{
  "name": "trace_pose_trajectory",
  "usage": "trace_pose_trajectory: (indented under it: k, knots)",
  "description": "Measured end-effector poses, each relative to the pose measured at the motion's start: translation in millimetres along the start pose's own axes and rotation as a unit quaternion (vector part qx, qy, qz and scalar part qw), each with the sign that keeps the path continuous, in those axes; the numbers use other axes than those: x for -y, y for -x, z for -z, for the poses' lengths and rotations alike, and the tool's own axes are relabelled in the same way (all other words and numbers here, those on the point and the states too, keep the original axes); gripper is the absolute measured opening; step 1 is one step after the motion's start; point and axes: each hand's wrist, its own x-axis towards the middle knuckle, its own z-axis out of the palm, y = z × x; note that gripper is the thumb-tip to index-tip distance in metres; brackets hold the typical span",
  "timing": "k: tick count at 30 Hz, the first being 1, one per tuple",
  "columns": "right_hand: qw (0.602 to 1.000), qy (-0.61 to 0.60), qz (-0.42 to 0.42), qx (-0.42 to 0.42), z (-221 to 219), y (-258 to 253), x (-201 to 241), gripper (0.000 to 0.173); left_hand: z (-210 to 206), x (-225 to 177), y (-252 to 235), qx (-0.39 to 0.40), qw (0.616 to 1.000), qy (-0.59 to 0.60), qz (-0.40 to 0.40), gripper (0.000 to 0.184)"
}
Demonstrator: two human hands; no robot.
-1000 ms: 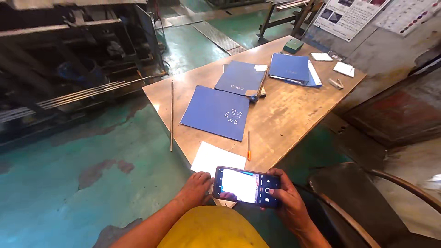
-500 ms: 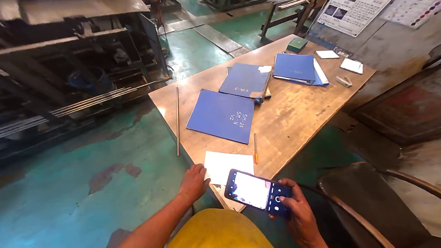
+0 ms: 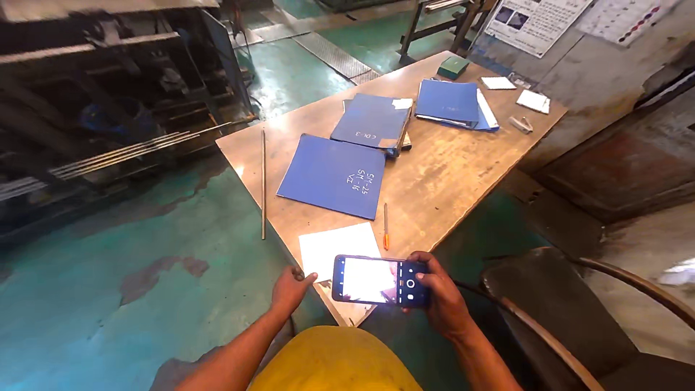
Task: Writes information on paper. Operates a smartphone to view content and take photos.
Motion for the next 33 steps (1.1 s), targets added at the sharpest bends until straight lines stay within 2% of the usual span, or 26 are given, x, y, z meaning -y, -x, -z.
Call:
trace_pose_trajectory:
  k: [3, 8, 13, 18, 25, 33]
  knots:
    - [1.000, 0.008, -0.010, 0.019, -3, -6, 6, 0.035, -4, -8, 9, -0.025, 0.999, -0.024, -0.022, 0.054]
    - [0.999, 0.012, -0.021, 0.039, -9, -15, 7, 0.036, -3, -14, 21, -0.045, 0.986, -0.118, -0.110, 0.035]
    - [0.998, 0.015, -0.020, 0.050, -10, -16, 3, 0.035, -5, 6, 24, -0.057, 0.970, -0.139, -0.191, 0.033]
    - [0.999, 0.003, -0.018, 0.047, -9, -13, -1, 0.036, -6, 11, 27, -0.061, 0.968, -0.131, -0.203, 0.033]
    - [1.000, -0.010, 0.000, 0.005, -6, 15, -6, 0.035, -5, 15, 25, -0.053, 0.968, -0.113, -0.218, 0.036]
    - [0.998, -0.044, 0.030, 0.029, -4, 34, -2, 0.035, -4, 12, 27, -0.050, 0.968, -0.107, -0.223, 0.035]
